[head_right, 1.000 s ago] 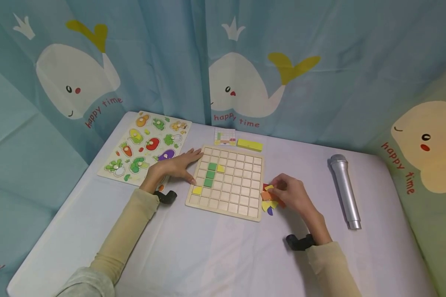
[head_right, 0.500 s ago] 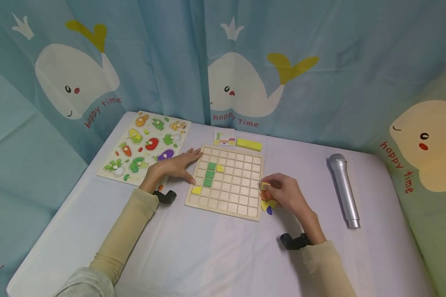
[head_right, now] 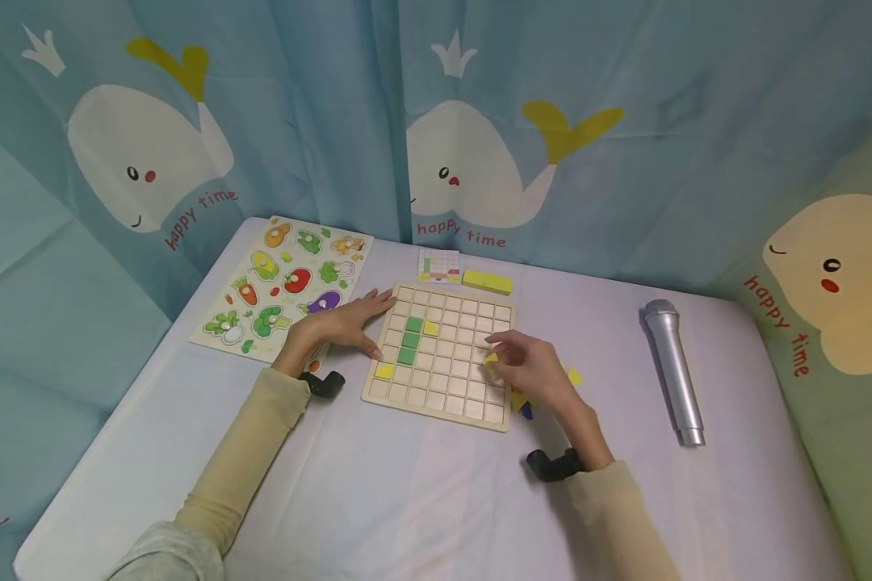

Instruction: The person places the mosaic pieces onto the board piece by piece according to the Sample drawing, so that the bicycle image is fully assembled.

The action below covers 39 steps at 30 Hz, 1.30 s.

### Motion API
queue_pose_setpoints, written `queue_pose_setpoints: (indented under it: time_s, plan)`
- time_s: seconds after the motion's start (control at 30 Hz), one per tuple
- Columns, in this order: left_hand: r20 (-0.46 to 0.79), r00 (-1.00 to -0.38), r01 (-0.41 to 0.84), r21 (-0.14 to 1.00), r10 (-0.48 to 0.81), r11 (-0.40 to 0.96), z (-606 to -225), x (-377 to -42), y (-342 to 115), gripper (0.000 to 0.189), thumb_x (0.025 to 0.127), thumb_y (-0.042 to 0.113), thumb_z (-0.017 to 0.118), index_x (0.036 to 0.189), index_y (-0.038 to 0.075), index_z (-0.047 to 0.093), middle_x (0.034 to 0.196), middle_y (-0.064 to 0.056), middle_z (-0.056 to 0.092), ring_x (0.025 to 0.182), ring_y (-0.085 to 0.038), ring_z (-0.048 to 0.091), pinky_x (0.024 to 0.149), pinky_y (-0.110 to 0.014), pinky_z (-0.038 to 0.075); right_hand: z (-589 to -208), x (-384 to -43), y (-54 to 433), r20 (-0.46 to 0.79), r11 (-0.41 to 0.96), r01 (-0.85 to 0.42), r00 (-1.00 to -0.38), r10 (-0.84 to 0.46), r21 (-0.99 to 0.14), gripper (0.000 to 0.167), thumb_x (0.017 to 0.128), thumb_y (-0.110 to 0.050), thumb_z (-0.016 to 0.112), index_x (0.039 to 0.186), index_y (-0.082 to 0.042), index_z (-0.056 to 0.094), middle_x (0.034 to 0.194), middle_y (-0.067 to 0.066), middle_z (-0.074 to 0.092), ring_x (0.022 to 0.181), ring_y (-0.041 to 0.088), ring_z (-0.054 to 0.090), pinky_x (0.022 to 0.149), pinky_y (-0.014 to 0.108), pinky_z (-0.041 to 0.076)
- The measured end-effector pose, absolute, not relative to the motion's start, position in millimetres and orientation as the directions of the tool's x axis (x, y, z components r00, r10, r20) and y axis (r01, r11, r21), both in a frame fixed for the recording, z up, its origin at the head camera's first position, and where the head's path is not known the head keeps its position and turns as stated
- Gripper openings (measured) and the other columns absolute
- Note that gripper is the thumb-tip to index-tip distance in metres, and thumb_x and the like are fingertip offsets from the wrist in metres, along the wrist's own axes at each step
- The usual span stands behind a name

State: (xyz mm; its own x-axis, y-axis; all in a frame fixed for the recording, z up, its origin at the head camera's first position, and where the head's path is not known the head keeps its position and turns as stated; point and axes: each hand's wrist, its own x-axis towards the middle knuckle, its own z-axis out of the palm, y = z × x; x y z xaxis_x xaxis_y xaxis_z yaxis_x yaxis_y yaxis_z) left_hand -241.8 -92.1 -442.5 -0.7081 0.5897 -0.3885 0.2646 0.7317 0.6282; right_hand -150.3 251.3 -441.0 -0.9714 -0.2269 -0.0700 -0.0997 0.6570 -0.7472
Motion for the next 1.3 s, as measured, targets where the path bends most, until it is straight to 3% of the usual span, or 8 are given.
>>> queue_pose_setpoints:
  time_s: [0.3,0.53,0.8,1.03,1.3]
  plan:
    - [-0.391,-0.708,0.260,0.630,0.588,0.732,-440,-241,-92,0.110,0.083,0.026,0.087,0.166,0.013,0.015,0.175,-0.003,0.000,0.161,-0.027,-0.009,0.130,-0.053,0.002,-447,-155,230,-0.063,0.611,-0.121,-0.960,-0.271,-0.783,0.024,0.090,-0.004,0.076,0.114,-0.002,0.073,0.099,0.012,0.075,0.092,0.025,0.073,0.080,0.021,0.059]
    - [-0.388,-0.712,0.264,0.623,0.585,0.736,-440,-241,-91,0.110,0.084,0.025,0.086,0.166,0.014,0.015,0.175,-0.003,0.000,0.161,-0.027,-0.008,0.130,-0.052,0.002,-450,-159,214,-0.030,0.598,-0.176,-0.948,-0.318,-0.782,0.015,0.090,-0.007,0.078,0.104,-0.007,0.077,0.096,0.007,0.077,0.087,0.019,0.073,0.077,0.021,0.059]
    - [-0.388,-0.712,0.264,0.625,0.585,0.735,-440,-241,-91,0.110,0.084,0.025,0.086,0.166,0.013,0.015,0.175,-0.004,0.000,0.161,-0.027,-0.008,0.130,-0.053,0.002,-448,-163,192,-0.036,0.592,-0.201,-0.931,-0.364,-0.780,0.011,0.091,-0.008,0.077,0.101,-0.010,0.078,0.092,0.004,0.077,0.083,0.016,0.072,0.074,0.023,0.058]
    - [-0.388,-0.715,0.268,0.617,0.582,0.740,-442,-242,-92,0.110,0.083,0.027,0.087,0.166,0.014,0.016,0.175,-0.004,0.001,0.161,-0.027,-0.007,0.130,-0.052,0.004,-447,-167,175,-0.040,0.604,-0.229,-0.916,-0.398,-0.763,0.010,0.090,-0.010,0.079,0.100,-0.012,0.079,0.091,0.001,0.078,0.082,0.013,0.071,0.079,0.026,0.059]
    - [-0.400,-0.713,0.256,0.616,0.576,0.745,-442,-242,-92,0.109,0.083,0.028,0.086,0.166,0.015,0.016,0.175,-0.003,0.001,0.161,-0.027,-0.007,0.130,-0.052,0.003,-449,-170,160,-0.022,0.576,-0.269,-0.894,-0.447,-0.772,0.011,0.090,-0.005,0.077,0.100,-0.008,0.080,0.090,0.003,0.077,0.080,0.014,0.070,0.076,0.025,0.058]
